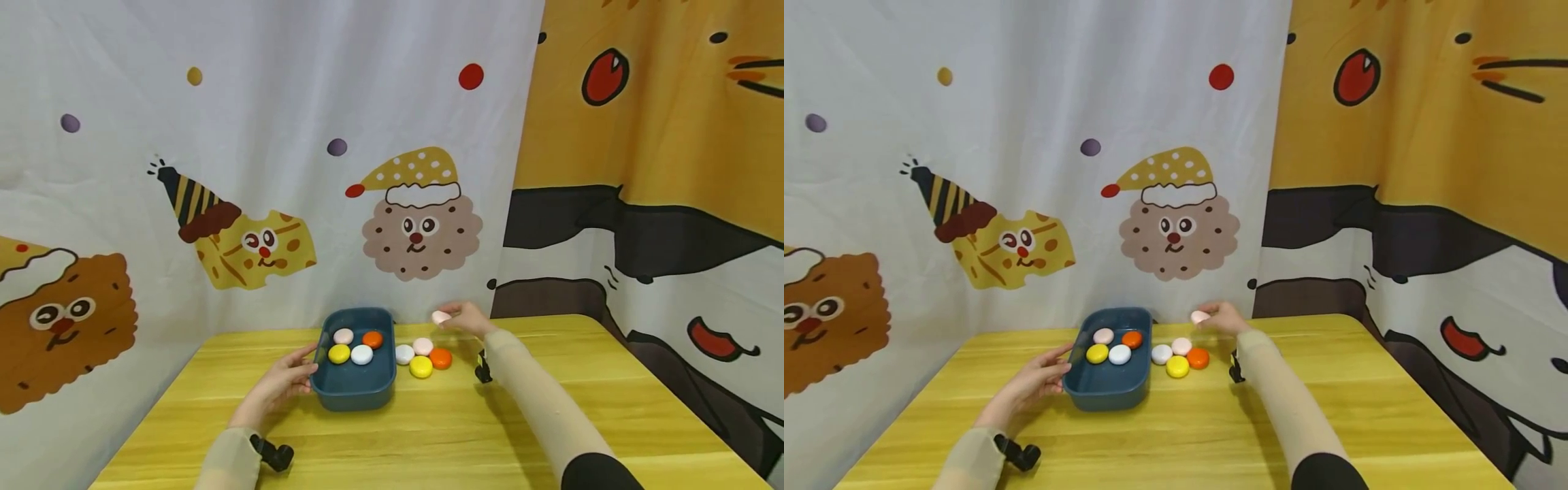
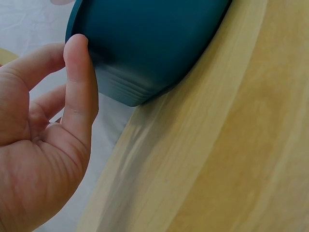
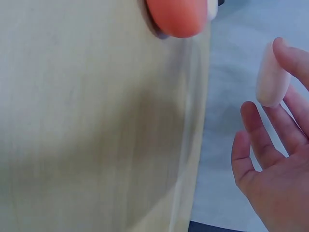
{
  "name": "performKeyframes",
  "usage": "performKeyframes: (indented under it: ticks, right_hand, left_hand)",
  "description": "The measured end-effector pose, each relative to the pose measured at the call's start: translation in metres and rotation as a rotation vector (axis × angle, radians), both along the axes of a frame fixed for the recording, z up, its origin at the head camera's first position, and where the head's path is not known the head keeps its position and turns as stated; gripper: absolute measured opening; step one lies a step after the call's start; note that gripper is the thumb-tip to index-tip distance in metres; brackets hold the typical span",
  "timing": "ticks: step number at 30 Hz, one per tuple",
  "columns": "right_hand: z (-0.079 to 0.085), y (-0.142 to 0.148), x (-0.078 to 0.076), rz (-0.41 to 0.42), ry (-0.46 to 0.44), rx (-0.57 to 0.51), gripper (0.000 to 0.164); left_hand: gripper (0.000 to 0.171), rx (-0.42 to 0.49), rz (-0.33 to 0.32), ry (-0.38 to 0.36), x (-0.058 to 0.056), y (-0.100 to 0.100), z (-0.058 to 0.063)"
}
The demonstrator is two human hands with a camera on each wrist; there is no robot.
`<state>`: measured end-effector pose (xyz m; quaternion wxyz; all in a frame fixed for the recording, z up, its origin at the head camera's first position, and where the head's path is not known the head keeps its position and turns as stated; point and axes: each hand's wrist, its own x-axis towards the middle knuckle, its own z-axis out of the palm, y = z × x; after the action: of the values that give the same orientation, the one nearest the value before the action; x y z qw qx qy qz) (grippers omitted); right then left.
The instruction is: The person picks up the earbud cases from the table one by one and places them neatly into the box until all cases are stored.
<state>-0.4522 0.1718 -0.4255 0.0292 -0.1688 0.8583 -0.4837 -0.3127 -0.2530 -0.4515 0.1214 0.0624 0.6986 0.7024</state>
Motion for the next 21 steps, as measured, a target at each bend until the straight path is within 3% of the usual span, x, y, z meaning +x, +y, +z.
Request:
performKeyframes:
  ticks: [13, 21]
  right_hand:
    - [0.022, -0.001, 0.016, 0.036, -0.045, -0.062, 0.052]
    - [0.023, -0.008, 0.021, 0.107, -0.037, -0.111, 0.052]
  left_hand:
    - [0.066, 0.014, -0.017, -0.004, -0.001, -0.001, -0.003]
    - [0.068, 0.023, -0.031, -0.001, -0.002, -0.002, -0.003]
